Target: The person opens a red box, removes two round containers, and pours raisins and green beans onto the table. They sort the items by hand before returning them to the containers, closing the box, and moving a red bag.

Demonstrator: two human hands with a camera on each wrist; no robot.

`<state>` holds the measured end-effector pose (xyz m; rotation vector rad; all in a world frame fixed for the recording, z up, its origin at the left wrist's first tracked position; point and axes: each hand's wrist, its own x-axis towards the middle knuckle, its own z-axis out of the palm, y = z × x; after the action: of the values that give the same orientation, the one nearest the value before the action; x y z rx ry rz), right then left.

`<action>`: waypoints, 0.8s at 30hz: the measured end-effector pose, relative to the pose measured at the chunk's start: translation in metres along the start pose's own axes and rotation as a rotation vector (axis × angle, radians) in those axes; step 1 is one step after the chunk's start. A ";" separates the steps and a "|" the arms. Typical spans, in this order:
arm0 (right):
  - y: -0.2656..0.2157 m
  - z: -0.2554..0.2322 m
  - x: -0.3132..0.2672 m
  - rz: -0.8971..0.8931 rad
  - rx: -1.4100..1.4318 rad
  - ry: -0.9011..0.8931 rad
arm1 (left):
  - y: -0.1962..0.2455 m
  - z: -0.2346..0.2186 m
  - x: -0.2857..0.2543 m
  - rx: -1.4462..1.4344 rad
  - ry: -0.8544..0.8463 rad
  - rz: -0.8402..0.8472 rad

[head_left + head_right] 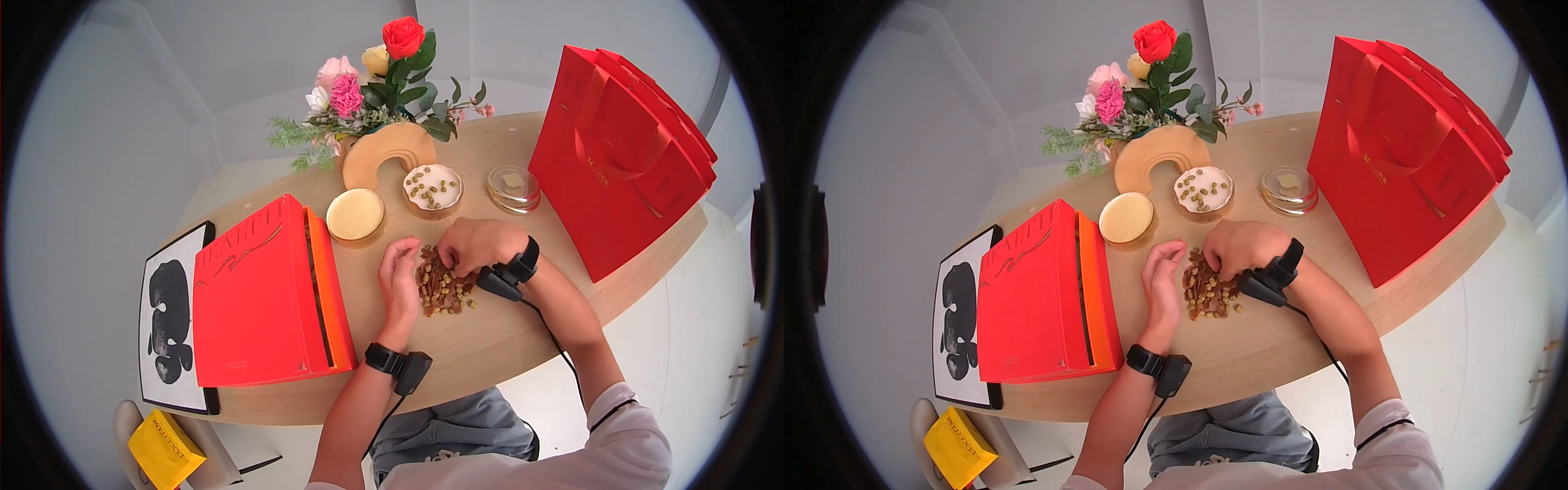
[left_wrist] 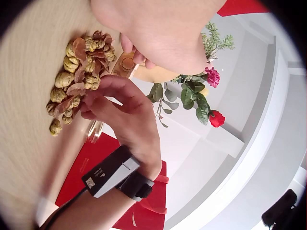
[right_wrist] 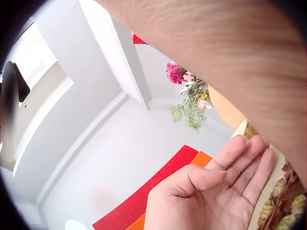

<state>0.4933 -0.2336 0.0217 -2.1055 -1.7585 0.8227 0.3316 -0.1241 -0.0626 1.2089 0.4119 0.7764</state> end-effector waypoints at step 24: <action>0.012 -0.043 -0.013 -0.007 0.001 0.440 | -0.004 -0.002 0.001 0.040 -0.010 0.035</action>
<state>0.5262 -0.2424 0.0526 -2.0767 -1.5249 0.3195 0.3320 -0.1224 -0.0671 1.2595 0.4010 0.7947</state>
